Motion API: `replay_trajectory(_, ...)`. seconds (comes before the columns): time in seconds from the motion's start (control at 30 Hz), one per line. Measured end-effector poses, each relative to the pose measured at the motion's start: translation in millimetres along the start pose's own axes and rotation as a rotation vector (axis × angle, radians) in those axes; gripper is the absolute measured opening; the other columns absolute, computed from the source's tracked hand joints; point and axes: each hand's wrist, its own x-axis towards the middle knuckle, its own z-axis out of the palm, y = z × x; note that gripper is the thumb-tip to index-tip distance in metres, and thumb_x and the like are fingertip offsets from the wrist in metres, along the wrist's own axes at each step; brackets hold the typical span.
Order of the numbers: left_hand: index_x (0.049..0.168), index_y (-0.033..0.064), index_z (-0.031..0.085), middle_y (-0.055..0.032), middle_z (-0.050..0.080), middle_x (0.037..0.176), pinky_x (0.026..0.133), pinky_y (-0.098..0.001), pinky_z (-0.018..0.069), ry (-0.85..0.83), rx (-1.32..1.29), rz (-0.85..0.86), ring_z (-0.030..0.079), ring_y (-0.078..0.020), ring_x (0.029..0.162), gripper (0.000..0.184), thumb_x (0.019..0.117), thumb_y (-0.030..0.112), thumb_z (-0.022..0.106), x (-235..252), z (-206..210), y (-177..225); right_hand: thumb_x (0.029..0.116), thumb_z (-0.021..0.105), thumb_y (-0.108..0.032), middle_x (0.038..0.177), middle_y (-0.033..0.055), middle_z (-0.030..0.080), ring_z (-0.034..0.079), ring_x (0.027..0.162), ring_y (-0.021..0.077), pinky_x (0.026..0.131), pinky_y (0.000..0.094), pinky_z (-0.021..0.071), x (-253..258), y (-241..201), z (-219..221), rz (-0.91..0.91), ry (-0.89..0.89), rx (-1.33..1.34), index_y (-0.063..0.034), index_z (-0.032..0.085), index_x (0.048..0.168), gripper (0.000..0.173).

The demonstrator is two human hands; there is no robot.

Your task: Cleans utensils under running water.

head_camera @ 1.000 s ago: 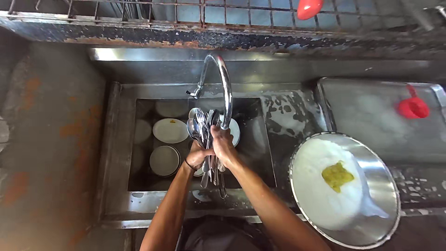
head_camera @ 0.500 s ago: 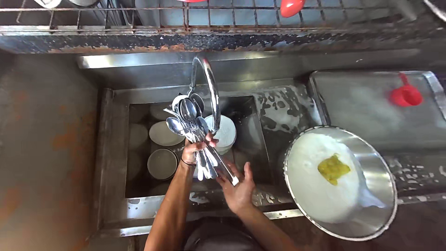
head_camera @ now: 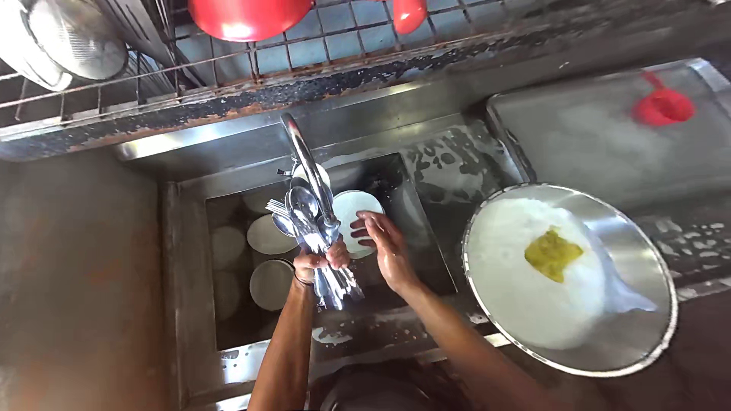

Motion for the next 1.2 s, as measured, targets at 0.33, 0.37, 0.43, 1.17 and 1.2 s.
replay_trajectory(0.33, 0.14, 0.0119, 0.059, -0.0017, 0.072, 0.079, 0.072, -0.032, 0.0573, -0.038, -0.228, -0.109, 0.069, -0.0139, 0.069, 0.069, 0.081, 0.039, 0.08, -32.9, -1.8, -21.0, 0.101, 0.059, -0.014, 0.098, 0.009, 0.071, 0.07, 0.081, 0.0173, 0.067, 0.0312, 0.0609, 26.3, -3.1, 7.8, -0.015, -0.131, 0.126, -0.0026, 0.067, 0.113, 0.019)
replay_trajectory(0.37, 0.138, 0.0113, 0.06, -0.0018, 0.072, 0.079, 0.072, -0.0319, 0.0573, -0.028, -0.231, -0.122, 0.069, -0.0139, 0.069, 0.067, 0.0807, 0.039, 0.08, -34.8, -1.1, -19.9, 0.1007, 0.061, -0.015, 0.094, 0.0078, 0.071, 0.069, 0.079, 0.016, 0.067, 0.0305, 0.0603, 20.5, -3.6, 8.9, -0.001, -0.149, 0.109, -0.0031, 0.069, 0.109, 0.016)
replay_trajectory(0.43, 0.132, 0.0096, 0.063, -0.0022, 0.073, 0.08, 0.072, -0.0318, 0.057, -0.01, -0.215, -0.159, 0.07, -0.0141, 0.071, 0.061, 0.0808, 0.039, 0.079, -38.1, -2.7, -16.5, 0.1013, 0.062, -0.018, 0.085, 0.0043, 0.072, 0.068, 0.074, 0.0131, 0.067, 0.0285, 0.0583, 9.6, -9.1, 10.9, 0.039, -0.189, 0.002, -0.0065, 0.07, 0.101, 0.014)
replay_trajectory(1.17, 0.11, 0.0104, 0.07, -0.0036, 0.071, 0.08, 0.069, -0.0349, 0.057, 0.068, -0.217, -0.34, 0.069, -0.0174, 0.072, 0.038, 0.0813, 0.034, 0.077, -28.0, 15.2, -13.6, 0.0922, 0.073, -0.012, 0.119, 0.0061, 0.067, 0.068, 0.097, 0.0116, 0.081, 0.0275, 0.0597, 13.3, 19.9, -7.1, -0.12, -0.327, 0.56, -0.0129, 0.061, 0.112, 0.023)
replay_trajectory(1.2, 0.11, 0.0098, 0.07, -0.0045, 0.071, 0.081, 0.07, -0.0362, 0.0574, 0.086, -0.201, -0.312, 0.07, -0.0185, 0.073, 0.039, 0.0807, 0.034, 0.078, -28.7, 16.4, -14.4, 0.0897, 0.076, -0.01, 0.116, 0.0071, 0.067, 0.068, 0.097, 0.0132, 0.083, 0.0288, 0.0598, 16.1, 18.1, -6.5, -0.133, -0.31, 0.519, -0.0119, 0.058, 0.116, 0.032)
